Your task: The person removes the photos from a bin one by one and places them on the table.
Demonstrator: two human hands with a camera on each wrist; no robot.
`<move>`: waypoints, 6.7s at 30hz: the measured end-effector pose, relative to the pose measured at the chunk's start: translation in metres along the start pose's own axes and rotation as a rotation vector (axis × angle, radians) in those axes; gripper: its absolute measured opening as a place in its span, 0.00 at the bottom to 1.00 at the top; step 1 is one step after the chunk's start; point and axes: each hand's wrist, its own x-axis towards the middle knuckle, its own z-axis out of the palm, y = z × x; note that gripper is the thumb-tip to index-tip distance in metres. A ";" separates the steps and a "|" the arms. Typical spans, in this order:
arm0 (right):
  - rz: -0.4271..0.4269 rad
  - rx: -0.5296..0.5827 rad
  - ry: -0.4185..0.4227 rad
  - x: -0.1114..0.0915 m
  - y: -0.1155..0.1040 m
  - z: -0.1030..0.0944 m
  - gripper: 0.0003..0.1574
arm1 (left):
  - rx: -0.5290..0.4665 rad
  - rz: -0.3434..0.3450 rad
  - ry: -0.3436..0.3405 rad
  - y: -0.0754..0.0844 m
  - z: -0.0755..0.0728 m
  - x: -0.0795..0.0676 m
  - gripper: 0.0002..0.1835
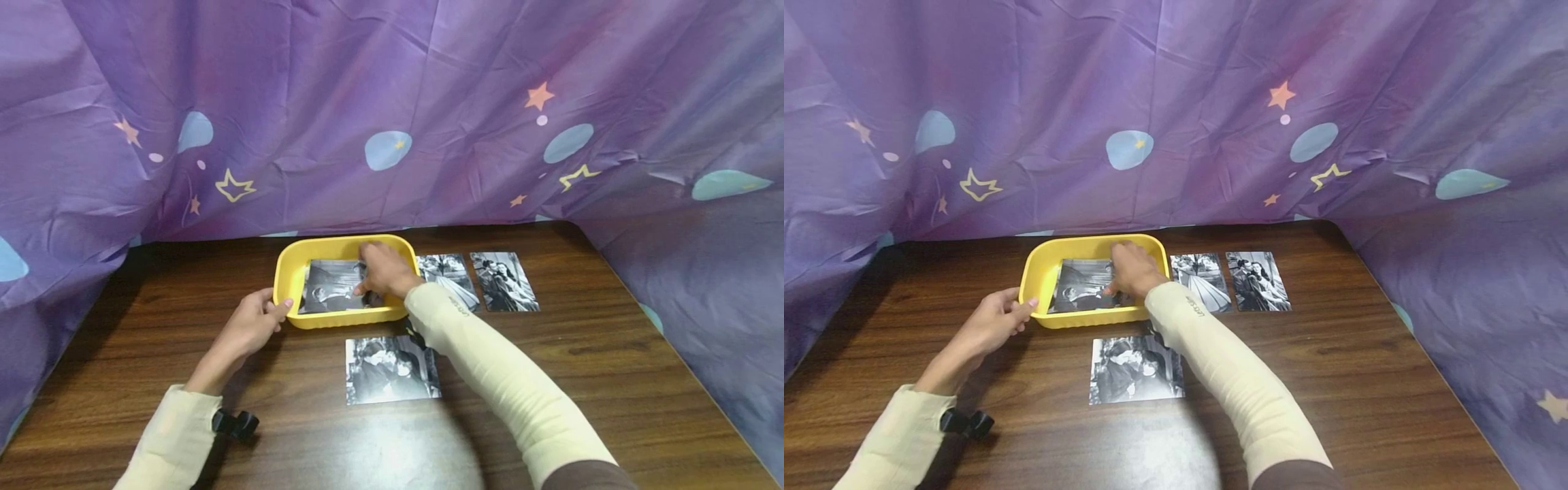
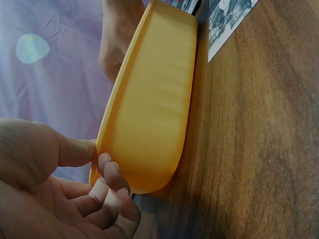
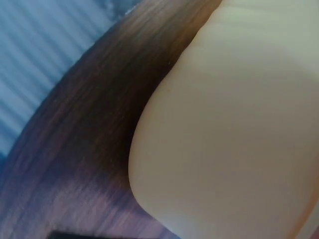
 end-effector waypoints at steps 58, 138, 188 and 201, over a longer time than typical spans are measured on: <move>0.113 0.696 0.229 -0.096 0.125 -0.117 0.17 | 0.010 -0.016 -0.011 0.001 0.000 -0.004 0.26; 0.517 0.194 0.512 -0.174 0.265 -0.082 0.23 | 0.005 -0.007 -0.014 0.002 0.000 -0.003 0.25; 0.019 -0.144 -0.107 -0.021 -0.003 -0.004 0.55 | 0.014 -0.014 -0.013 0.003 0.000 -0.003 0.26; 0.056 -0.139 -0.105 -0.018 -0.002 0.001 0.46 | 0.011 -0.013 -0.013 0.004 0.000 -0.003 0.25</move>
